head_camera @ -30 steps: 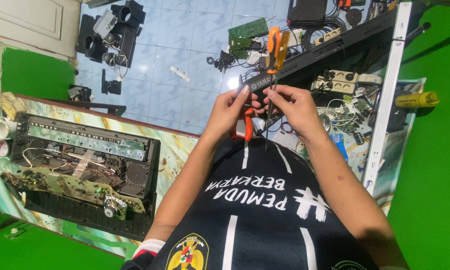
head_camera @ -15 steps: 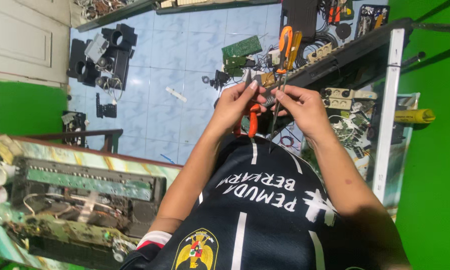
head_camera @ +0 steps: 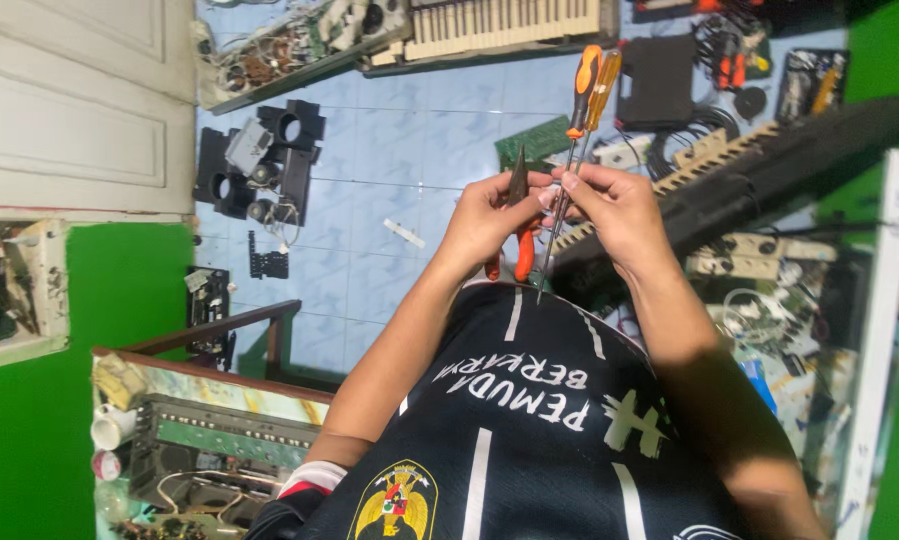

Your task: The person works on the internal components of an electronic keyboard, using a screwdriver to remove and replace screws from various parts, including a metal panel and a small circuit board, while occasionally holding a pair of pliers and a screwdriver together.

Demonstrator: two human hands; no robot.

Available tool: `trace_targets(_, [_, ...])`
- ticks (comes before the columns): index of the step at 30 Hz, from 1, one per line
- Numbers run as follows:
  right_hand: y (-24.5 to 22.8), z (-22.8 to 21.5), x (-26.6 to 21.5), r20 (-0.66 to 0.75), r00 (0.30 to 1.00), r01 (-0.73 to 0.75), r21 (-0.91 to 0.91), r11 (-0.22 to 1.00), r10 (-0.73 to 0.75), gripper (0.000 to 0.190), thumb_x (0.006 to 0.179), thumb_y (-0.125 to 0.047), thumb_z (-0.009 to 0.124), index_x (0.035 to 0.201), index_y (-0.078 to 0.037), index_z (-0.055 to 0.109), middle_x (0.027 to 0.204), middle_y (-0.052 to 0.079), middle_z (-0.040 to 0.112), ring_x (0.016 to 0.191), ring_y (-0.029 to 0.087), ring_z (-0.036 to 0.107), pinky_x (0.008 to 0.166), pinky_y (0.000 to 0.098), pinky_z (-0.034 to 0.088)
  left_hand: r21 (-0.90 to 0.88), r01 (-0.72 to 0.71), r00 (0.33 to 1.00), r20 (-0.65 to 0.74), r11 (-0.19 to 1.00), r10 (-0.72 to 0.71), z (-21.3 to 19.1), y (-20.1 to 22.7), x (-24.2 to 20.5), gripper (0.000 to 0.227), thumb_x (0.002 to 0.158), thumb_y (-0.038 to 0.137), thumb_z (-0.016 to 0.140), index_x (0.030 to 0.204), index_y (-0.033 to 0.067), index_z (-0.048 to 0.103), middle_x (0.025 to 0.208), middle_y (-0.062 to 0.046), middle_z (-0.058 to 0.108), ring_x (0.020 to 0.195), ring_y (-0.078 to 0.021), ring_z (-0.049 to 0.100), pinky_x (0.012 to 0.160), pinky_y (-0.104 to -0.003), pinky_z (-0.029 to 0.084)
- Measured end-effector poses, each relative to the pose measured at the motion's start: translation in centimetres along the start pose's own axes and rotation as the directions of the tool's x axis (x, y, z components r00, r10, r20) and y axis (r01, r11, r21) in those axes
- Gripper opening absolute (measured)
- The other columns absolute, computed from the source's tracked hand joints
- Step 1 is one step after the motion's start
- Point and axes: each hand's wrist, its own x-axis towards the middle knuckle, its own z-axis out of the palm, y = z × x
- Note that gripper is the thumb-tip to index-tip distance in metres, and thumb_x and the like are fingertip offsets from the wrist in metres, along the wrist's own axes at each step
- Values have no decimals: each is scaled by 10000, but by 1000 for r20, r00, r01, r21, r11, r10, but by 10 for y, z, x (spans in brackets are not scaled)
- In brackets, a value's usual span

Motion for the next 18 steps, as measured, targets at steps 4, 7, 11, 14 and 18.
trace_targets(4, [0, 44, 49, 25, 1000, 20, -90, 996, -18, 247, 1029, -97, 653, 1209, 59, 718, 1063, 108, 761, 882, 125, 689, 773, 250, 563, -50, -8, 999, -53, 999, 5, -52, 19, 17, 324, 945, 83, 741, 1237, -47, 690, 1049, -92, 755, 839, -112, 732, 768, -247, 614])
trace_targets(7, [2, 77, 76, 113, 994, 13, -98, 995, -2, 240, 1024, -92, 642, 1184, 70, 717, 1097, 95, 778, 933, 109, 690, 817, 242, 555, 9, -5, 993, -115, 1000, 6, -87, 29, 18, 351, 912, 66, 761, 1239, -38, 684, 1062, -78, 752, 860, -96, 728, 778, -236, 609])
trace_targets(11, [8, 114, 104, 179, 983, -33, -48, 998, 41, 258, 990, -102, 652, 1169, 76, 704, 1075, 86, 776, 967, 109, 746, 866, 234, 592, 48, 10, 986, -169, 999, -2, -124, 35, 15, 336, 897, 54, 770, 1212, -24, 680, 1011, -58, 738, 843, -88, 706, 745, -238, 601])
trace_targets(14, [15, 138, 114, 191, 977, -65, -148, 987, 93, 282, 989, -118, 688, 1196, 68, 734, 1019, 102, 764, 895, 96, 692, 791, 226, 548, 48, 26, 972, -234, 998, -14, -148, 36, 5, 325, 911, 51, 759, 1222, -7, 689, 978, -41, 735, 829, -83, 682, 716, -227, 559])
trace_targets(18, [24, 167, 123, 220, 964, -109, -186, 976, 150, 305, 971, -141, 710, 1208, 49, 746, 960, 82, 772, 830, 88, 657, 736, 217, 520, 97, 32, 957, -290, 995, -2, -171, 37, -3, 284, 923, 64, 748, 1190, -14, 694, 961, -45, 744, 840, -76, 686, 723, -221, 552])
